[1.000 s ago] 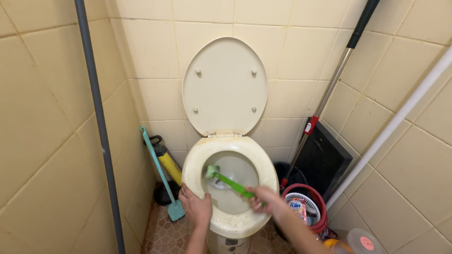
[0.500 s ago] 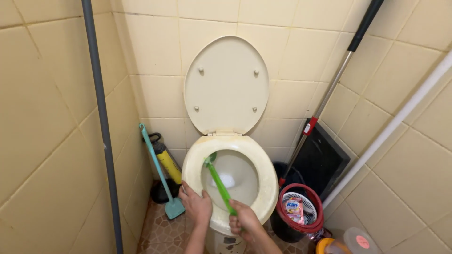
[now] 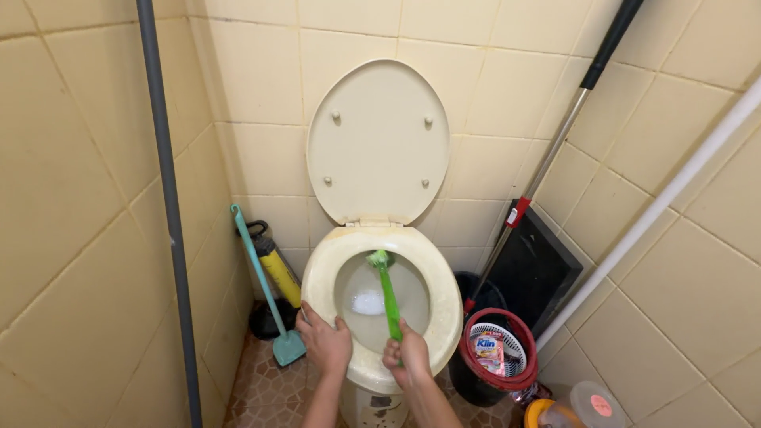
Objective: Cleaning the interior and exterior of a toilet bowl using a brush and water.
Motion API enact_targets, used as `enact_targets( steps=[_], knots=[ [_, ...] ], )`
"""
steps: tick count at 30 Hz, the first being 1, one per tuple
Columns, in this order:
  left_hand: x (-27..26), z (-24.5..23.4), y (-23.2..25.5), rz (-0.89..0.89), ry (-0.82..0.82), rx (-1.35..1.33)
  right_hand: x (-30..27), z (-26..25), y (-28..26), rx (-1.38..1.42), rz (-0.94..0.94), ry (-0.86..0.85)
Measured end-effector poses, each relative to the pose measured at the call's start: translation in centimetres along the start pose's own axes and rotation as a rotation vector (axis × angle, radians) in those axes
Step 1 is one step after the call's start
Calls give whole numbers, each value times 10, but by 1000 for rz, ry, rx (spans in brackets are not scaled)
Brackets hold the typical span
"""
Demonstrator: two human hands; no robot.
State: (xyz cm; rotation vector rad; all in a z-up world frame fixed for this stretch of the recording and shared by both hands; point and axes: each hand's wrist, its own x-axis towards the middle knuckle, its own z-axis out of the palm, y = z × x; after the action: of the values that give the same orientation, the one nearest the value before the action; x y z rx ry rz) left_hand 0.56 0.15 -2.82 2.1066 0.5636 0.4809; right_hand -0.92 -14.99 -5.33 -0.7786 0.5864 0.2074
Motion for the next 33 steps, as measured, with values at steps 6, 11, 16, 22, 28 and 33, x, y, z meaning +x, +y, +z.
enact_targets(
  steps=[6, 11, 16, 22, 28, 33],
  knots=[
    [1, -2, 4, -20, -32, 23, -52, 49, 10, -106, 105, -21],
    [-2, -6, 7, -96, -70, 20, 9, -41, 1, -192, 3, -149],
    [-2, -8, 12, -12, -32, 16, -18, 34, 8, 19, -35, -3],
    [-1, -10, 11, -64, -85, 39, -22, -14, -9, -339, -33, -137],
    [0, -5, 6, 20, -6, -31, -21, 37, 15, -217, -20, -48],
    [4, -2, 9, 17, -17, -10, -58, -41, -80, -965, 105, -245]
  ],
)
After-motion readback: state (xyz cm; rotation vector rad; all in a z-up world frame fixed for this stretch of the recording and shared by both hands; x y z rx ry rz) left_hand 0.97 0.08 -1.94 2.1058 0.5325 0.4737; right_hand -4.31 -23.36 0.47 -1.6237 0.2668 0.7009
